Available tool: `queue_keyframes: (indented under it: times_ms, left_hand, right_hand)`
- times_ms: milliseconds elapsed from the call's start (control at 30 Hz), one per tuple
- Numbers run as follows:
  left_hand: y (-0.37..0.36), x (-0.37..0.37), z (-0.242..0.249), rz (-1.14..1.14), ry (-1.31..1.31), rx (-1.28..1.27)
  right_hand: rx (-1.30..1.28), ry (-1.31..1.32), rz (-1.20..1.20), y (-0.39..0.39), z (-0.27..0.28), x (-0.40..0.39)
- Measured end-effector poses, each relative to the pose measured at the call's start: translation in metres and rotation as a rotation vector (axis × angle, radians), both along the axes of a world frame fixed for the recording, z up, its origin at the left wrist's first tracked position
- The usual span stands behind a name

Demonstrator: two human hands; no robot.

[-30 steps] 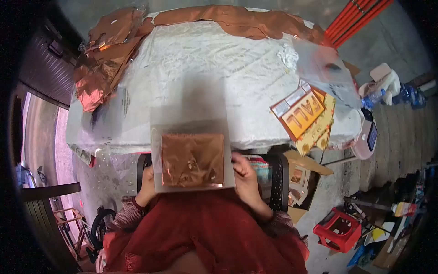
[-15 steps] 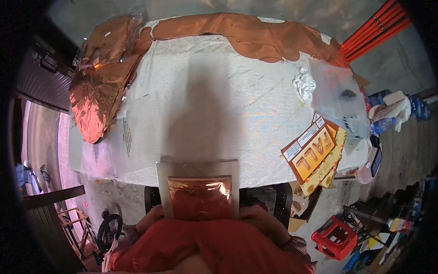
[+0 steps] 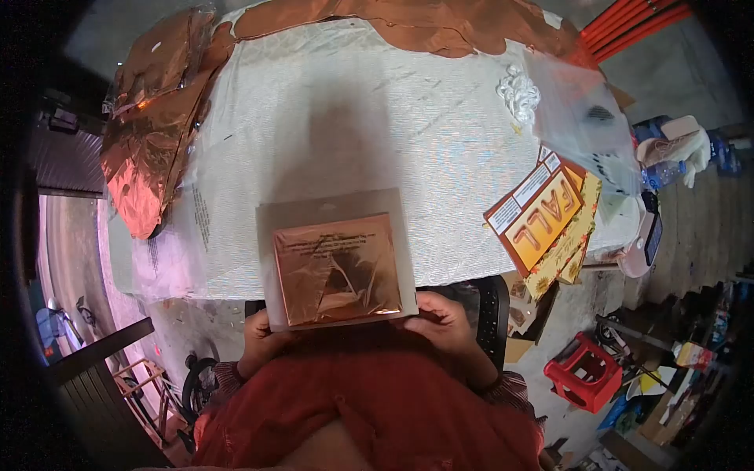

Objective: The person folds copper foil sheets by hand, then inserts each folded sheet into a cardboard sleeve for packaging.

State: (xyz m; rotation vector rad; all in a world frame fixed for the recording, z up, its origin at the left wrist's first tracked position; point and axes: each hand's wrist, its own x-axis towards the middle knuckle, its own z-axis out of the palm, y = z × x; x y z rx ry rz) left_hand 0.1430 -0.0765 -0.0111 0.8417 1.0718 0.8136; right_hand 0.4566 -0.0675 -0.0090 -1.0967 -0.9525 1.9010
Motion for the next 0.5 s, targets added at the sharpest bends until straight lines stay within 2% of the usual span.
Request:
queue_keyframes:
  times_ms: [100,167,267,367,433,500]
  left_hand:
    - [0.002,0.004,-0.002,0.007,-0.012,-0.052]
    - [-0.001,0.004,-0.013,-0.045,0.091,0.008]
    - [0.001,0.001,-0.011,-0.048,0.146,-0.012]
    - [-0.001,0.002,-0.013,-0.008,0.181,0.089]
    - [-0.001,0.006,-0.014,0.048,0.069,0.080]
    - [0.001,0.005,-0.017,0.119,0.081,-0.017]
  right_hand:
    - [0.073,0.017,-0.094,-0.007,-0.014,-0.001]
    - [0.051,-0.113,-0.217,-0.007,-0.011,-0.009]
    - [0.103,-0.245,-0.254,-0.008,-0.002,-0.018]
    - [0.139,-0.202,-0.308,-0.010,-0.005,-0.024]
    - [0.163,-0.263,-0.255,0.004,0.007,-0.018]
    - [-0.023,-0.364,-0.188,0.022,0.030,-0.010]
